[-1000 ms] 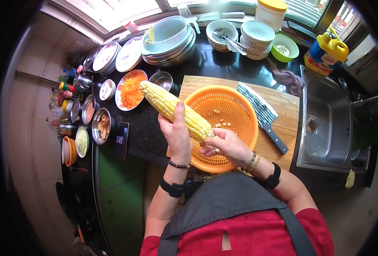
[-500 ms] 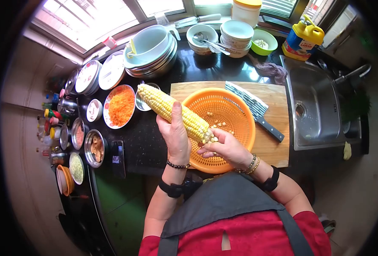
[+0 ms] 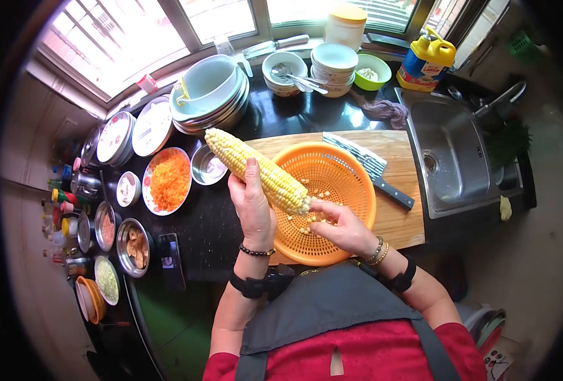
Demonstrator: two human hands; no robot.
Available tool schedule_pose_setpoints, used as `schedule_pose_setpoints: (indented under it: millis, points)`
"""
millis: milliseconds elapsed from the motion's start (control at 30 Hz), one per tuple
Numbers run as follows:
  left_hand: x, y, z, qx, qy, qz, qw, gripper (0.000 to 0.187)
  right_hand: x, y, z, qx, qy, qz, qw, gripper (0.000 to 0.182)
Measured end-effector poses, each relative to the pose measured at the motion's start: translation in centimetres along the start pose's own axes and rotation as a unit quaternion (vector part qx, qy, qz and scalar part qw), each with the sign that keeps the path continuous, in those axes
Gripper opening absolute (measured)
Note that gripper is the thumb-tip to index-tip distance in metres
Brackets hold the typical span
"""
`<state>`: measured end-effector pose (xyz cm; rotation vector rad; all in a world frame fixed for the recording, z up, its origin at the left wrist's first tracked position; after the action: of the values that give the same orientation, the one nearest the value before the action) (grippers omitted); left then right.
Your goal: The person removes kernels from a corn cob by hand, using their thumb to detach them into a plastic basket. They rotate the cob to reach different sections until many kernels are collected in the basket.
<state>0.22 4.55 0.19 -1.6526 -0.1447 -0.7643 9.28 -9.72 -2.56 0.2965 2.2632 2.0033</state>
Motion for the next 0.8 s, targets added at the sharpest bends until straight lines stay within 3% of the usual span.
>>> schedule_pose_setpoints:
  millis: [33,133,267,800]
  points:
    - [-0.1,0.2,0.1,-0.004,0.006,-0.006,1.0,0.035,0.1,0.2,0.0,-0.042,0.0,-0.071,0.997,0.031]
    - [-0.3,0.8,0.2,-0.01,0.015,-0.012,1.0,0.033,0.4,1.9,0.2,0.069,-0.018,0.126,0.99,0.038]
    - [0.0,1.1,-0.3,-0.006,0.005,0.002,1.0,0.033,0.7,2.7,0.6,0.134,0.013,0.165,0.977,0.042]
    - [-0.4,1.9,-1.0,0.01,-0.024,0.008,1.0,0.033,0.6,2.0,0.5,0.136,0.04,0.203,0.969,0.031]
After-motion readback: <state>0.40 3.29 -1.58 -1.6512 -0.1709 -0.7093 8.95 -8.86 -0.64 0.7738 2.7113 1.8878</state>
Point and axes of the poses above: each hand's wrist, its own z-axis towards the middle knuckle, its own x-axis out of the palm, y = z × x, the point moved 1 cm from there along z, towards the middle knuckle, and after that the axes turned 5 degrees about y, right-handed, at the moved point
